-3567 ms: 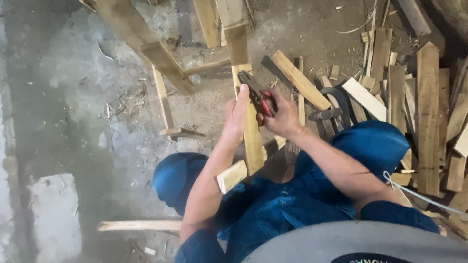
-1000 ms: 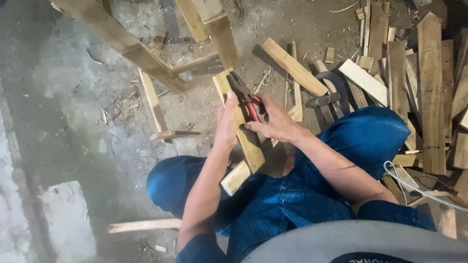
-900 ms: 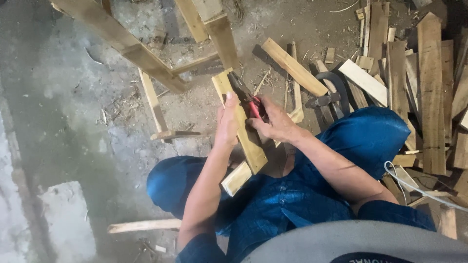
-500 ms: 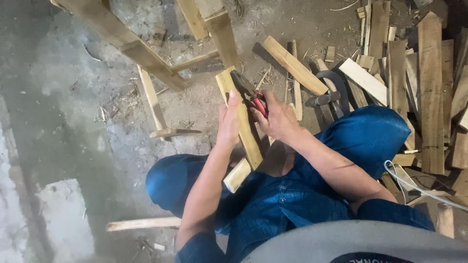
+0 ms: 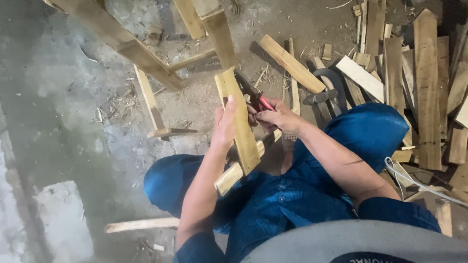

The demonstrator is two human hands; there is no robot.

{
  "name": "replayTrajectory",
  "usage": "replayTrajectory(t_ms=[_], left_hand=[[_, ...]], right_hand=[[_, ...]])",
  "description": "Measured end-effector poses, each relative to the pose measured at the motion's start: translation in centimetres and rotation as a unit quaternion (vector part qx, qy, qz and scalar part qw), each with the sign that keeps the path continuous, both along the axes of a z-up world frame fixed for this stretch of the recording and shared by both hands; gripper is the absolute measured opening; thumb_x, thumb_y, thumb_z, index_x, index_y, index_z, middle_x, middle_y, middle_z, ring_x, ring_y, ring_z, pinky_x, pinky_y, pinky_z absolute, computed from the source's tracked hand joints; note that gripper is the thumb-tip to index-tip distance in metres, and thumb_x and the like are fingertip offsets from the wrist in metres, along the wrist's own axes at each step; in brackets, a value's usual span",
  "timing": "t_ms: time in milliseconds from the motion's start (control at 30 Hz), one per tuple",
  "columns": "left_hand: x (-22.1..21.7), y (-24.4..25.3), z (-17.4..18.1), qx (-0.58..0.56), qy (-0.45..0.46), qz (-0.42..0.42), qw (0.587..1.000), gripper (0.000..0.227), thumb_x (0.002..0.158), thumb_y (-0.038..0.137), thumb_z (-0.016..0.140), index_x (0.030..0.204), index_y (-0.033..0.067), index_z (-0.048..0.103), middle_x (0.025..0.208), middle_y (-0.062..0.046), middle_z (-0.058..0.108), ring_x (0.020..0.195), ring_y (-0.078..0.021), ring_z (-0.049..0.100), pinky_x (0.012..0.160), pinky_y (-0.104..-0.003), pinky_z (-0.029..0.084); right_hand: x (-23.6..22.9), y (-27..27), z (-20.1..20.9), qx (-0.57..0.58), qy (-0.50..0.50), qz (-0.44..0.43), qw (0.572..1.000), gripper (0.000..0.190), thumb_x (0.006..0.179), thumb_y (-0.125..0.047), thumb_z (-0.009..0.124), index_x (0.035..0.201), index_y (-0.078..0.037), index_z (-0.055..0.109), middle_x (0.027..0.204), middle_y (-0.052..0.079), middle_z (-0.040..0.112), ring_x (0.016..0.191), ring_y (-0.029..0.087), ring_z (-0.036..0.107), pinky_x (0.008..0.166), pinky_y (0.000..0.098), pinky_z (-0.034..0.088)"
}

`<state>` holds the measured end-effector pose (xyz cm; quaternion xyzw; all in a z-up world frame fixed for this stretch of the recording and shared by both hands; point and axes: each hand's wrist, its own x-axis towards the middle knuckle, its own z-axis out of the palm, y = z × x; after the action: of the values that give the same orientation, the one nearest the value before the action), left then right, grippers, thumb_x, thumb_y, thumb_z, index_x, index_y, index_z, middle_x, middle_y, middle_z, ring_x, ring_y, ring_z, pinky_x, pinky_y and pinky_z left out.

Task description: The person sits on the floor of a woodworking workshop assembling a small wooden stool frame. They fit wooden slats and cross pieces together, hammer nails into the joints with a hammer, pull and adjust fasteners with pliers, and press the frame parts together by hand to seat them.

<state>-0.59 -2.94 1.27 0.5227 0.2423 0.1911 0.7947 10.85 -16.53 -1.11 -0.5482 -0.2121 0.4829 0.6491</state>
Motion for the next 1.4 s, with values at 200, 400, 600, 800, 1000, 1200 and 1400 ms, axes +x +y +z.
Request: replayTrajectory(t_ms=[200, 400, 600, 800, 1000, 1200, 1400], left_hand=[[-0.2, 0.3, -1.6, -0.035, -0.011, -0.042, 0.998, 0.067, 0.103, 0.055, 0.043, 0.081, -0.0008, 0.072, 0.058, -0.014, 0.066, 0.053, -0.022, 0.071, 0.051, -0.032, 0.061], [-0.3, 0.9, -0.7, -0.171, 0.054, 0.067, 0.982, 0.066, 0.103, 0.049, 0.042, 0.129, -0.0109, 0.057, 0.073, -0.025, 0.067, 0.056, -0.0308, 0.07, 0.053, -0.051, 0.065], [-0.3, 0.5, -0.9, -0.134, 0.019, 0.046, 0.99, 0.056, 0.104, 0.047, 0.048, 0.123, -0.0031, 0.063, 0.071, -0.021, 0.067, 0.054, -0.0274, 0.07, 0.047, -0.039, 0.061], [0.8, 1.9, -1.7, -0.176, 0.064, 0.033, 0.982, 0.055, 0.105, 0.049, 0.04, 0.124, 0.0032, 0.065, 0.068, -0.02, 0.067, 0.052, -0.0264, 0.068, 0.044, -0.041, 0.06], [0.4, 3.6, -0.6, -0.175, 0.179, 0.061, 0.966, 0.064, 0.091, 0.059, 0.054, 0.13, 0.0092, 0.061, 0.066, -0.013, 0.061, 0.049, -0.0201, 0.063, 0.043, -0.034, 0.057], [1.4, 4.7, -0.8, -0.085, 0.257, 0.057, 0.961, 0.054, 0.088, 0.05, 0.055, 0.117, 0.0065, 0.067, 0.063, -0.007, 0.053, 0.045, -0.0137, 0.048, 0.038, -0.027, 0.035], [4.2, 5.7, -5.5, -0.068, 0.287, 0.048, 0.954, 0.065, 0.086, 0.062, 0.066, 0.122, 0.0081, 0.064, 0.065, -0.008, 0.057, 0.051, -0.019, 0.06, 0.043, -0.032, 0.053]], right_hand=[[-0.9, 0.3, 1.6, 0.017, 0.101, -0.013, 0.995, 0.012, 0.087, -0.002, 0.069, 0.085, -0.006, 0.057, 0.06, 0.002, 0.04, 0.042, 0.008, 0.038, 0.03, 0.0212, 0.029], [3.7, 0.3, -5.4, 0.03, -0.25, -0.18, 0.951, 0.02, 0.08, -0.004, 0.071, 0.082, -0.012, 0.052, 0.074, -0.001, 0.05, 0.069, 0.012, 0.052, 0.057, 0.0226, 0.036], [7.0, -1.7, -6.9, -0.153, -0.36, -0.146, 0.909, 0.035, 0.08, -0.01, 0.064, 0.114, -0.01, 0.061, 0.088, 0.006, 0.06, 0.082, 0.022, 0.061, 0.072, 0.0344, 0.049], [5.4, 0.6, -8.4, -0.397, -0.389, -0.054, 0.83, 0.054, 0.083, -0.049, 0.07, 0.125, -0.016, 0.06, 0.106, 0.022, 0.072, 0.105, 0.043, 0.07, 0.087, 0.0558, 0.054], [8.7, 0.2, -20.5, -0.382, -0.462, -0.013, 0.8, 0.073, 0.09, -0.061, 0.059, 0.142, -0.009, 0.057, 0.125, 0.026, 0.069, 0.112, 0.048, 0.067, 0.093, 0.0601, 0.054], [7.7, 0.0, -22.6, -0.526, -0.424, 0.04, 0.736, 0.059, 0.102, -0.056, 0.049, 0.154, -0.028, 0.046, 0.128, 0.008, 0.066, 0.111, 0.027, 0.066, 0.088, 0.0425, 0.055], [8.4, -0.6, -31.0, -0.535, -0.29, 0.035, 0.792, 0.057, 0.1, -0.02, 0.058, 0.153, -0.011, 0.042, 0.136, 0.025, 0.06, 0.129, 0.042, 0.059, 0.102, 0.056, 0.051]])
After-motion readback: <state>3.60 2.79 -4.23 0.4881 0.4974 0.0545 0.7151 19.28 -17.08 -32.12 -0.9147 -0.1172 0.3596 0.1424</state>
